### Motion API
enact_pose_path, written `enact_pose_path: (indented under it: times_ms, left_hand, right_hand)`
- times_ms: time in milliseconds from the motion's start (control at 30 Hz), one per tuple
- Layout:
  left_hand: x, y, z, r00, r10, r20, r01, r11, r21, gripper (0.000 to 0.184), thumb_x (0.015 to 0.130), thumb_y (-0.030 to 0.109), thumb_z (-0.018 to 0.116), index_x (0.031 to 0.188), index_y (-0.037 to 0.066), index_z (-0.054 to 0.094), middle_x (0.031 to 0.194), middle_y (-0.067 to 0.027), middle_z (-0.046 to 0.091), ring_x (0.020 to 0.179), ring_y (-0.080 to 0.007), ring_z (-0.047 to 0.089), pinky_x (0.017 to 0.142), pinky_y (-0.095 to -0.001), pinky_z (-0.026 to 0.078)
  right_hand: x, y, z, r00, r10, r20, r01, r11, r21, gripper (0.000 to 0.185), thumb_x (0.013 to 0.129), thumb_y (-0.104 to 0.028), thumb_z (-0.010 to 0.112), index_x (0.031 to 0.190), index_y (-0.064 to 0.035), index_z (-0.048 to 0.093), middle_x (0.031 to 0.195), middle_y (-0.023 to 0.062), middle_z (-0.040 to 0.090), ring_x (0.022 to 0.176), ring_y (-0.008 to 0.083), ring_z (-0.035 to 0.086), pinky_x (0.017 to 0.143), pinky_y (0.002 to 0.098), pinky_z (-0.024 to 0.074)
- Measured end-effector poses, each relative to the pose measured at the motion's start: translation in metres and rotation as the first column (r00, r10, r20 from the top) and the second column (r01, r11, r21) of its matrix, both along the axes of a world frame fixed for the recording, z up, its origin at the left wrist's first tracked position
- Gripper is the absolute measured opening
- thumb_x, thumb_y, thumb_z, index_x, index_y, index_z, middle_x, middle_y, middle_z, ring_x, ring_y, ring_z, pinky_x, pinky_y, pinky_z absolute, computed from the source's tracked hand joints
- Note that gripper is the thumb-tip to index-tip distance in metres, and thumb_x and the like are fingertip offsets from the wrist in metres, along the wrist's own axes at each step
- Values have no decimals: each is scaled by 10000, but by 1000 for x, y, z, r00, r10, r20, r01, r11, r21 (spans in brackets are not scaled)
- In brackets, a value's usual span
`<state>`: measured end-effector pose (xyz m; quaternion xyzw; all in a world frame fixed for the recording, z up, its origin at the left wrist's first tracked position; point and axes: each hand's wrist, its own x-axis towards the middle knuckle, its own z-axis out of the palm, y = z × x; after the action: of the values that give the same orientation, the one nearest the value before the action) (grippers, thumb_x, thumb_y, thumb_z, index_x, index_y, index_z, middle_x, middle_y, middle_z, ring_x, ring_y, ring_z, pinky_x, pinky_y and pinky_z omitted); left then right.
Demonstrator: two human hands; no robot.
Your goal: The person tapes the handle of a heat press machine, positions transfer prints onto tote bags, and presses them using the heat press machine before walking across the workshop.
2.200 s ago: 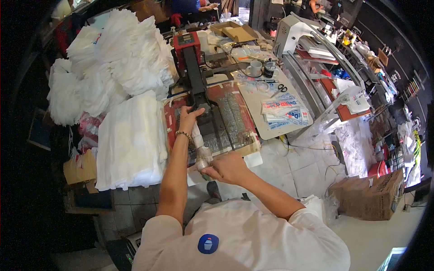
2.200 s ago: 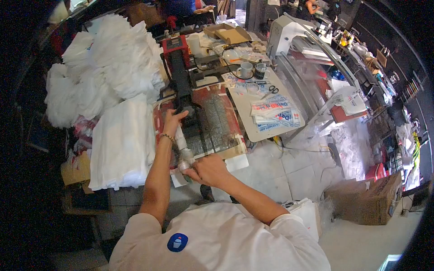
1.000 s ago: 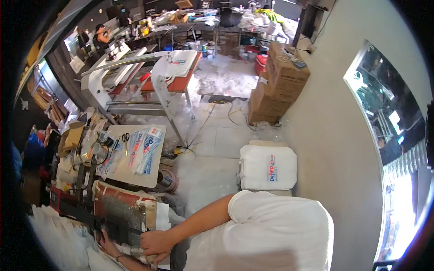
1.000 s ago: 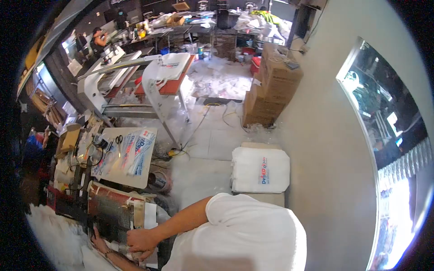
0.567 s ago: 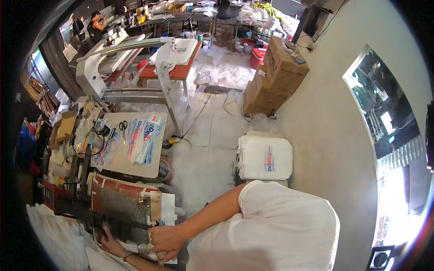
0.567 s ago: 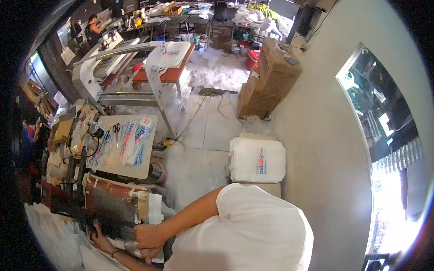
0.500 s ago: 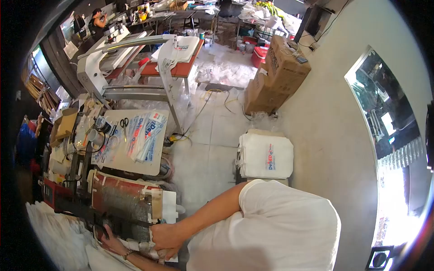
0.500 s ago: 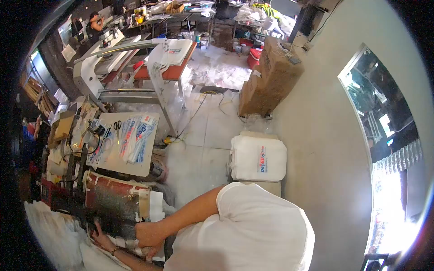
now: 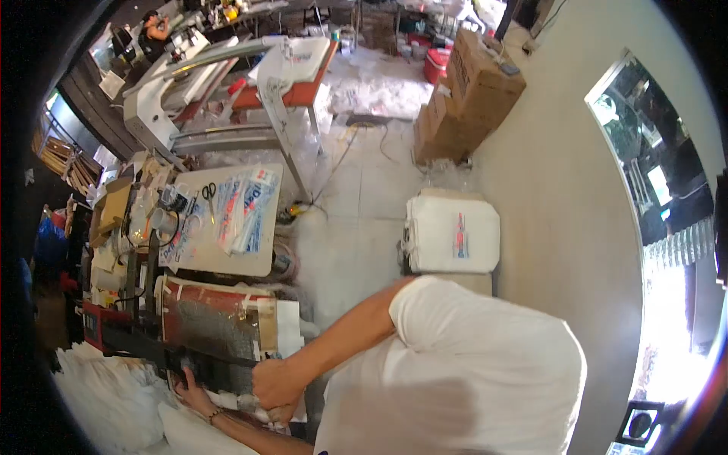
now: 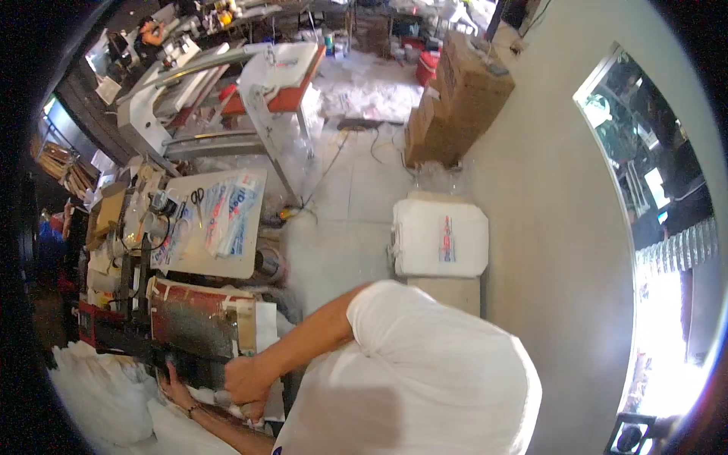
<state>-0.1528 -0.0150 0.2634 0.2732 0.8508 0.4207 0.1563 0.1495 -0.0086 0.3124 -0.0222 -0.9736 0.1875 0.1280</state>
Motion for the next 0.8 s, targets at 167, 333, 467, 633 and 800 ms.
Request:
enact_pose_path:
  times_ms: [167, 333, 467, 633, 800]
  left_hand:
    - [55, -5, 110, 974, -189, -127, 169, 974, -152, 607, 956, 421, 511, 1410, 51, 353, 1311, -201, 511, 1100, -358, 566, 965, -422, 419]
    - [128, -11, 200, 541, 175, -823, -594, 772, -226, 538, 890, 301, 561, 1331, 14, 446, 1229, -193, 566, 1078, -351, 584, 929, -430, 442]
    - [154, -4, 248, 482, 169, -860, -516, 848, -123, 527, 891, 281, 573, 1327, 11, 454, 1211, -182, 574, 1060, -328, 588, 908, -412, 449]
    - [209, 60, 295, 541, 89, -836, -367, 920, -140, 513, 893, 256, 588, 1323, 7, 463, 1189, -167, 585, 1037, -300, 593, 881, -390, 458]
    - [268, 162, 348, 601, -103, -792, -148, 960, -237, 500, 894, 231, 603, 1319, 2, 473, 1167, -152, 595, 1014, -273, 598, 854, -367, 467]
  right_hand:
    - [-6, 12, 116, 973, 79, -218, -69, 996, 51, 470, 708, -542, 623, 645, -85, 714, 658, 134, 670, 653, 305, 680, 536, 445, 497]
    - [-30, 30, 193, 653, 201, -730, -159, 979, 127, 332, 820, -372, 619, 771, -45, 651, 807, 179, 597, 703, 280, 624, 610, 424, 489]
    - [50, 71, 206, 167, 241, -956, -355, 919, 170, 222, 861, -276, 601, 874, -54, 613, 1033, 270, 566, 907, 322, 617, 745, 483, 490]
    - [160, 163, 60, 485, 122, -866, -515, 840, -171, 320, 835, -295, 642, 629, -58, 581, 662, 116, 577, 603, 324, 559, 531, 445, 425]
    - [357, 295, -161, 789, -610, 74, 561, 667, -491, 363, 886, -413, 570, 802, -65, 626, 740, 183, 622, 705, 402, 607, 608, 503, 457]
